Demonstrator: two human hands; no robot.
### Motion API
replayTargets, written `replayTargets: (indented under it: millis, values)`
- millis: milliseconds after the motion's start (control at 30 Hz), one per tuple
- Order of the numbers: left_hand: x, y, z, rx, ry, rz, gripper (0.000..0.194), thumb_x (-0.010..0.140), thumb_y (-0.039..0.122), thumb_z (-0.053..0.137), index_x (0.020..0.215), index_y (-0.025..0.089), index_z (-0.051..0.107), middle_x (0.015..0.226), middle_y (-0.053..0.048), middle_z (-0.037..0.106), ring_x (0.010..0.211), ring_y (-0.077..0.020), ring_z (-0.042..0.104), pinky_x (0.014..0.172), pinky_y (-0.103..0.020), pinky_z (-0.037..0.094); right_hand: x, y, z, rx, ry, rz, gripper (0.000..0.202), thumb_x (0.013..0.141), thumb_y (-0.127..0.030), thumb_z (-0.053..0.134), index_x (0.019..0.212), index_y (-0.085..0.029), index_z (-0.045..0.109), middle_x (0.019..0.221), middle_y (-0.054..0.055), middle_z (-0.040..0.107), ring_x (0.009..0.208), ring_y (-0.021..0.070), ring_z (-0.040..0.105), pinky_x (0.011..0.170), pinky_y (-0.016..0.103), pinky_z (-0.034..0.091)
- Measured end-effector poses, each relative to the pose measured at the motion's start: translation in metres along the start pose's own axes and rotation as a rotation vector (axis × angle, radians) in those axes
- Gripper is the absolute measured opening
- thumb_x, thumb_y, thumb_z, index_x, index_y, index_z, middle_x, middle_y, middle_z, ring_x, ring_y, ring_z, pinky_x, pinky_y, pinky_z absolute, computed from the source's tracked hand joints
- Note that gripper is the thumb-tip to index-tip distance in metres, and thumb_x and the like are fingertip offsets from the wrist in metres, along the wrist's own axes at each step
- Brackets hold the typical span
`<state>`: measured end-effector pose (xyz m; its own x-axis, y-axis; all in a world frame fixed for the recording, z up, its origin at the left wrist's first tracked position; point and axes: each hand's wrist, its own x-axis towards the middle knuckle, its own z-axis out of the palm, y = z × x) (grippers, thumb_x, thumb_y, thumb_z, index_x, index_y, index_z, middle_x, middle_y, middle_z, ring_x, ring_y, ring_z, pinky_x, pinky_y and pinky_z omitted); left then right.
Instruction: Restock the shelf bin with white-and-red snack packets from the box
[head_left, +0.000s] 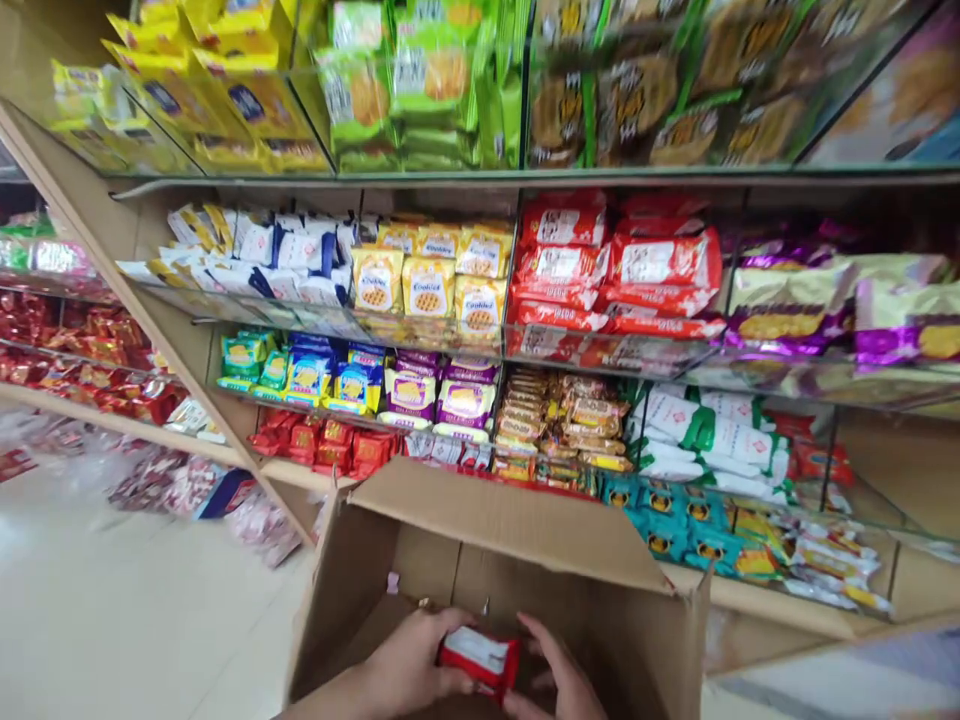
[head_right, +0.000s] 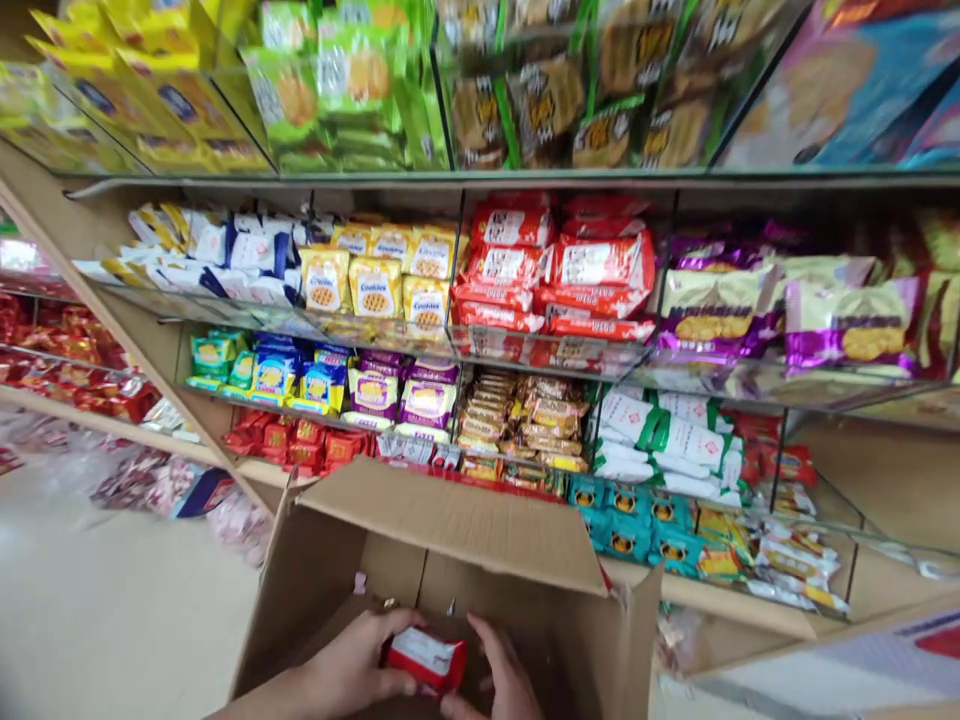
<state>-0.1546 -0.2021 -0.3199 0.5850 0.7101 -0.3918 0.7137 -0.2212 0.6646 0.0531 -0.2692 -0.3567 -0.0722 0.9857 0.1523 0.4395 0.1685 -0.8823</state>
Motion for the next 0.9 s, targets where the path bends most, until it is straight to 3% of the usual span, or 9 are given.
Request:
replayTargets:
  millis: [133,200,267,367,467,567,700,800,900]
  values:
    - [-0.007,0.012,0.033,-0.315,0.03,0.079,0.061,0.064,0.043,0.064,0.117,0.019,0.043,0.087,-0.002,0.063,0.074,-0.0143,0.056,0.066,-0.022,0.041,-0.009,-0.01,0.001,0.175,-0.21,0.204,0.024,0.075,-0.032,0.054,0.093,-0.018,0.061,0.089,0.005,0.066,0.081,0.0194,0.061,0.073,0.029,0.047]
    - [-0.007,0.012,0.043,-0.551,0.019,0.052,0.054,0.069,0.043,0.058,0.113,0.015,0.043,0.078,-0.002,0.062,0.067,-0.0125,0.055,0.06,-0.021,0.04,-0.011,-0.011,-0.004,0.199,-0.197,0.265,0.024,0.074,-0.034,0.055,0.09,-0.017,0.062,0.088,0.006,0.066,0.081,0.0203,0.06,0.074,0.031,0.045]
    - [-0.006,0.014,0.044,-0.74,0.023,0.033,0.038,0.071,0.041,0.058,0.096,0.013,0.049,0.071,-0.001,0.06,0.062,-0.0107,0.053,0.057,-0.021,0.039,-0.012,-0.012,-0.01,0.259,-0.131,0.318,0.028,0.072,-0.036,0.058,0.092,-0.017,0.061,0.09,0.007,0.065,0.085,0.0214,0.059,0.077,0.032,0.044]
    - [-0.003,0.026,0.034,-0.866,0.128,0.048,0.03,0.066,0.036,0.065,0.079,0.013,0.051,0.067,-0.001,0.061,0.059,-0.0097,0.053,0.057,-0.021,0.039,-0.012,-0.019,-0.02,0.47,0.0,0.38,0.032,0.073,-0.037,0.058,0.098,-0.018,0.056,0.092,0.007,0.064,0.086,0.0208,0.059,0.076,0.032,0.046]
    - [-0.001,0.044,0.019,-0.966,0.177,0.092,0.028,0.066,0.034,0.066,0.08,0.014,0.052,0.069,-0.001,0.063,0.062,-0.0112,0.056,0.062,-0.023,0.042,-0.008,-0.03,-0.031,0.63,0.072,0.386,0.026,0.075,-0.035,0.057,0.094,-0.018,0.055,0.091,0.007,0.064,0.081,0.0193,0.059,0.066,0.029,0.049]
    - [-0.004,0.062,0.006,-0.984,0.199,0.097,0.03,0.069,0.036,0.063,0.088,0.014,0.054,0.078,-0.004,0.063,0.071,-0.0134,0.058,0.062,-0.023,0.044,-0.004,-0.042,-0.04,0.623,0.162,0.336,0.022,0.074,-0.031,0.059,0.093,-0.019,0.056,0.093,0.007,0.063,0.078,0.0181,0.059,0.063,0.028,0.05]
    - [-0.012,0.089,-0.012,-1.147,0.019,-0.016,0.038,0.078,0.048,0.047,0.099,0.017,0.052,0.091,-0.007,0.06,0.071,-0.0146,0.06,0.056,-0.023,0.045,-0.002,-0.06,-0.052,0.485,0.274,0.116,0.017,0.073,-0.022,0.061,0.09,-0.021,0.059,0.1,0.007,0.061,0.094,0.0203,0.057,0.077,0.033,0.049]
    - [-0.015,0.108,-0.026,-1.287,0.033,0.04,0.028,0.074,0.034,0.058,0.096,0.017,0.052,0.089,-0.005,0.06,0.074,-0.0134,0.06,0.066,-0.025,0.047,-0.003,-0.076,-0.06,0.396,0.283,-0.089,0.021,0.07,-0.015,0.061,0.09,-0.024,0.06,0.112,0.008,0.056,0.106,0.0232,0.05,0.084,0.038,0.046]
    - [-0.014,0.12,-0.036,-1.291,0.145,0.208,0.034,0.067,0.016,0.066,0.098,0.019,0.052,0.098,-0.004,0.058,0.081,-0.0123,0.057,0.073,-0.024,0.046,0.0,-0.088,-0.062,0.394,0.244,-0.091,0.032,0.07,-0.017,0.062,0.101,-0.025,0.057,0.134,0.008,0.035,0.121,0.0264,0.035,0.09,0.041,0.041]
